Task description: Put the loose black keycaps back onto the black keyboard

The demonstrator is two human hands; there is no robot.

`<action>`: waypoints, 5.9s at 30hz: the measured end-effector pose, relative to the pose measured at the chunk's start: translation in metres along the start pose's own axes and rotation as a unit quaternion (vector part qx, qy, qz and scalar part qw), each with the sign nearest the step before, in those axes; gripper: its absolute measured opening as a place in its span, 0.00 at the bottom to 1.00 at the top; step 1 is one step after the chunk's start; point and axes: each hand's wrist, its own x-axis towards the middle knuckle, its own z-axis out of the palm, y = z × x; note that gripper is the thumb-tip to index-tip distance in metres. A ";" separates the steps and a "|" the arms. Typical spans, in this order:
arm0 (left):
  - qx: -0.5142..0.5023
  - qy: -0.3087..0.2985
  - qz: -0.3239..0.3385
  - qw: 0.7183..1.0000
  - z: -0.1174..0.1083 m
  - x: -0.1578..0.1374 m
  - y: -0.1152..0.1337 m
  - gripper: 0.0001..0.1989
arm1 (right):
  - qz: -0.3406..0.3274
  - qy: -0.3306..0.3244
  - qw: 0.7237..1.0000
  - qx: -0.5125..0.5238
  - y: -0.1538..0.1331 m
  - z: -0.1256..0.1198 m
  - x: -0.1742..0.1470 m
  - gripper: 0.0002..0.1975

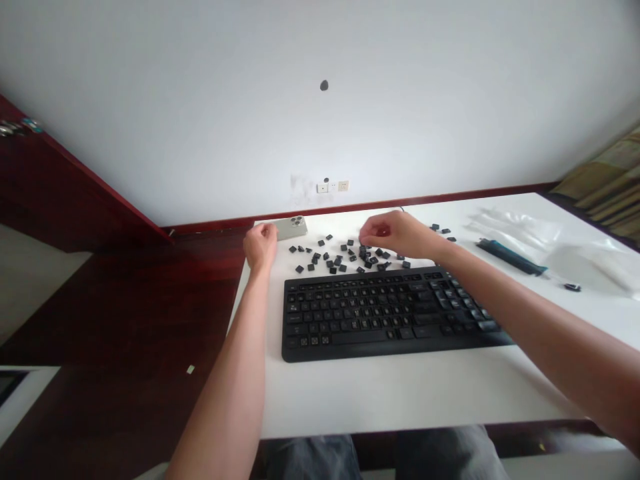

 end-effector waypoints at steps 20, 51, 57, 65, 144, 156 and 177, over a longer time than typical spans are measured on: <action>0.041 0.007 0.022 0.999 -0.005 -0.003 0.005 0.16 | 0.021 -0.141 0.989 0.045 0.026 -0.010 -0.084 0.12; 0.054 0.011 0.044 0.998 -0.002 -0.001 0.003 0.16 | -0.107 -0.119 0.983 -0.089 0.024 -0.015 -0.088 0.14; 0.047 0.012 0.052 0.998 -0.003 -0.003 0.004 0.16 | -0.095 -0.176 0.978 -0.061 0.015 -0.018 -0.093 0.10; 0.043 0.013 0.053 0.998 -0.002 -0.003 0.004 0.16 | -0.095 -0.236 0.966 -0.050 0.005 -0.013 -0.100 0.09; 0.051 0.007 0.046 0.998 -0.002 -0.003 0.007 0.15 | -0.230 -0.164 0.959 -0.003 0.004 0.021 -0.100 0.07; 0.046 -0.001 0.039 0.998 -0.004 -0.003 0.006 0.15 | -0.231 -0.190 0.954 -0.003 0.001 0.021 -0.100 0.06; 0.043 -0.001 0.039 0.998 -0.004 -0.003 0.006 0.16 | -0.236 -0.182 0.955 0.002 0.001 0.023 -0.099 0.07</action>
